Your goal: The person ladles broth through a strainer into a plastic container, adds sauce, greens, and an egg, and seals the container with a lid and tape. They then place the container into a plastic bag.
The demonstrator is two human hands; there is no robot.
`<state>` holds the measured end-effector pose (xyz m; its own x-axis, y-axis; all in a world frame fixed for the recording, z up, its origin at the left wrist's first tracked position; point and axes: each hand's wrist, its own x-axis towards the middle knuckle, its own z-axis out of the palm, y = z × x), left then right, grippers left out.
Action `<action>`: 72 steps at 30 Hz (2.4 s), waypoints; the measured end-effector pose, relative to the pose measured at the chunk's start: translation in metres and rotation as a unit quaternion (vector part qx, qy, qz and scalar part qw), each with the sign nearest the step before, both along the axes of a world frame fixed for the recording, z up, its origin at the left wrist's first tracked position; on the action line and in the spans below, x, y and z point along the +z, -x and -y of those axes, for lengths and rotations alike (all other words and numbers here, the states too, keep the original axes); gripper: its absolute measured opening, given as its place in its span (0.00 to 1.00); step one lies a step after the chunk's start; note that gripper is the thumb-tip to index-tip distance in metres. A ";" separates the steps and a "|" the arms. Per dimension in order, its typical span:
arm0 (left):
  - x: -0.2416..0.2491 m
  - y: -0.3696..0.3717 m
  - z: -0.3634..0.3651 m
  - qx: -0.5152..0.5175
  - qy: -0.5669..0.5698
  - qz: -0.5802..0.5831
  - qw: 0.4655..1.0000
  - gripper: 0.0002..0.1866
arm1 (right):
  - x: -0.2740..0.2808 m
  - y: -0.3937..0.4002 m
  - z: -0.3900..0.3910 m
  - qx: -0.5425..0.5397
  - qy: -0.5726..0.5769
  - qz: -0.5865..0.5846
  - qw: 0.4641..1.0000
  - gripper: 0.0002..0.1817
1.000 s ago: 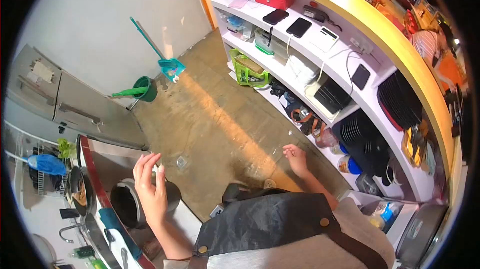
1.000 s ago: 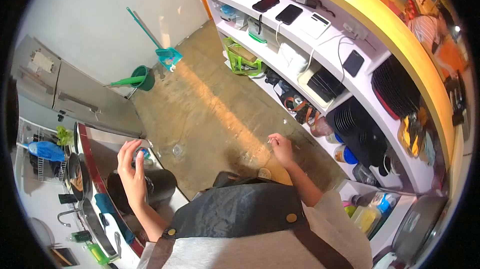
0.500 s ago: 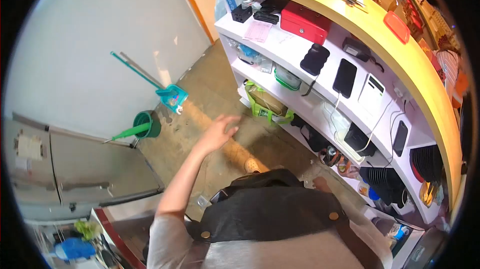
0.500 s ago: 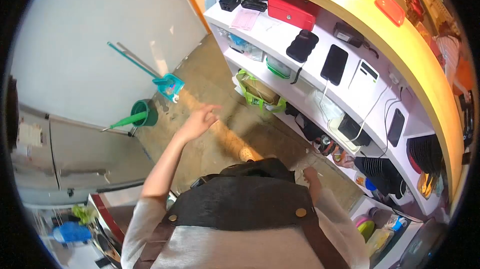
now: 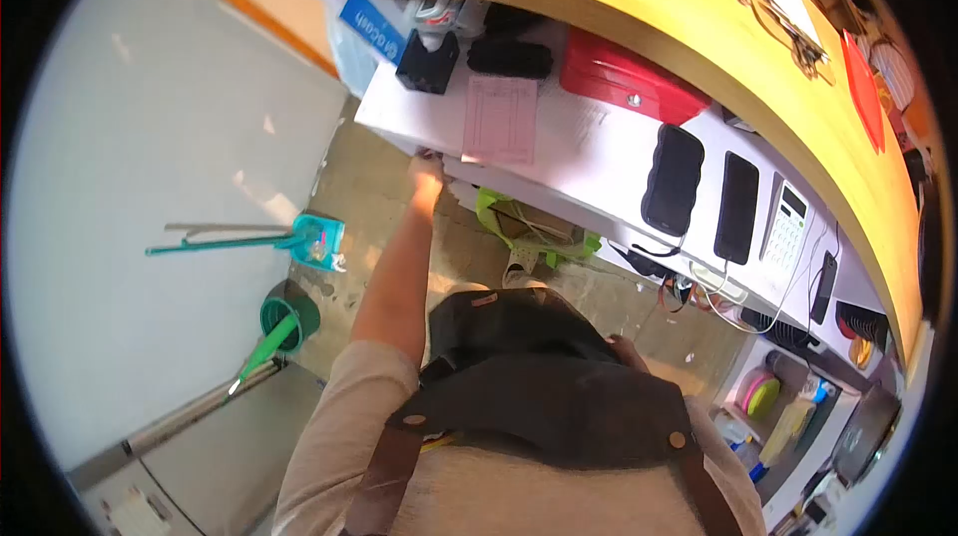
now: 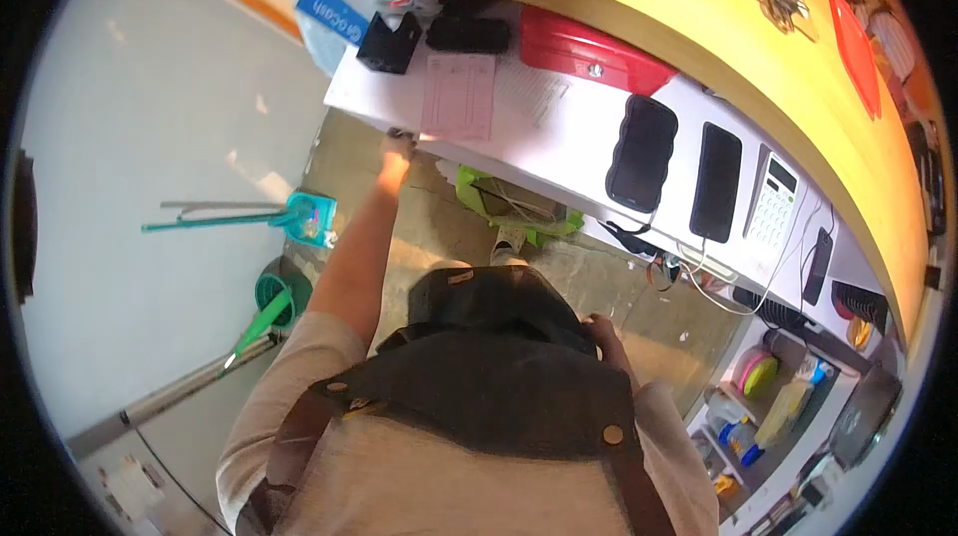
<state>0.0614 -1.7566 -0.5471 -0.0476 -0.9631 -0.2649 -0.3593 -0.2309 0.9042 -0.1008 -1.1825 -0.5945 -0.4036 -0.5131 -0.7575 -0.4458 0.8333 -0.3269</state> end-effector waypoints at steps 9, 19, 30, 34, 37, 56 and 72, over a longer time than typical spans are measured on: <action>-0.030 -0.013 0.045 -0.321 0.184 0.220 0.902 0.33 | 0.011 -0.073 0.313 -0.379 0.218 0.325 0.839 0.19; 0.099 -0.057 0.049 -0.551 0.293 0.187 0.759 0.35 | -0.032 -0.107 0.552 -0.756 0.443 0.239 0.419 0.19; 0.047 -0.021 0.018 -0.675 0.288 0.280 0.619 0.36 | 0.015 -0.205 0.448 -0.783 0.390 0.285 0.391 0.17; 0.020 -0.012 0.039 -0.687 0.293 0.247 0.617 0.19 | 0.033 -0.201 0.446 -0.767 0.420 0.273 0.401 0.22; 0.000 -0.003 0.060 -0.634 0.339 0.392 0.574 0.13 | 0.015 -0.202 0.443 -0.760 0.412 0.142 0.483 0.33; -0.006 0.032 0.080 -0.840 0.349 0.314 0.272 0.24 | 0.101 -0.159 0.476 -0.467 0.184 -0.130 0.855 0.33; 0.056 -0.005 0.046 -0.690 0.380 0.232 0.570 0.29 | 0.084 -0.171 0.461 -0.376 0.249 -0.161 0.878 0.32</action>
<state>0.0660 -1.8026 -0.4908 -0.9941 0.0623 -0.0892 0.0341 0.9569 0.2885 0.0698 -1.6440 -0.5104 -0.9221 -0.2444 -0.2999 0.0337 0.7215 -0.6916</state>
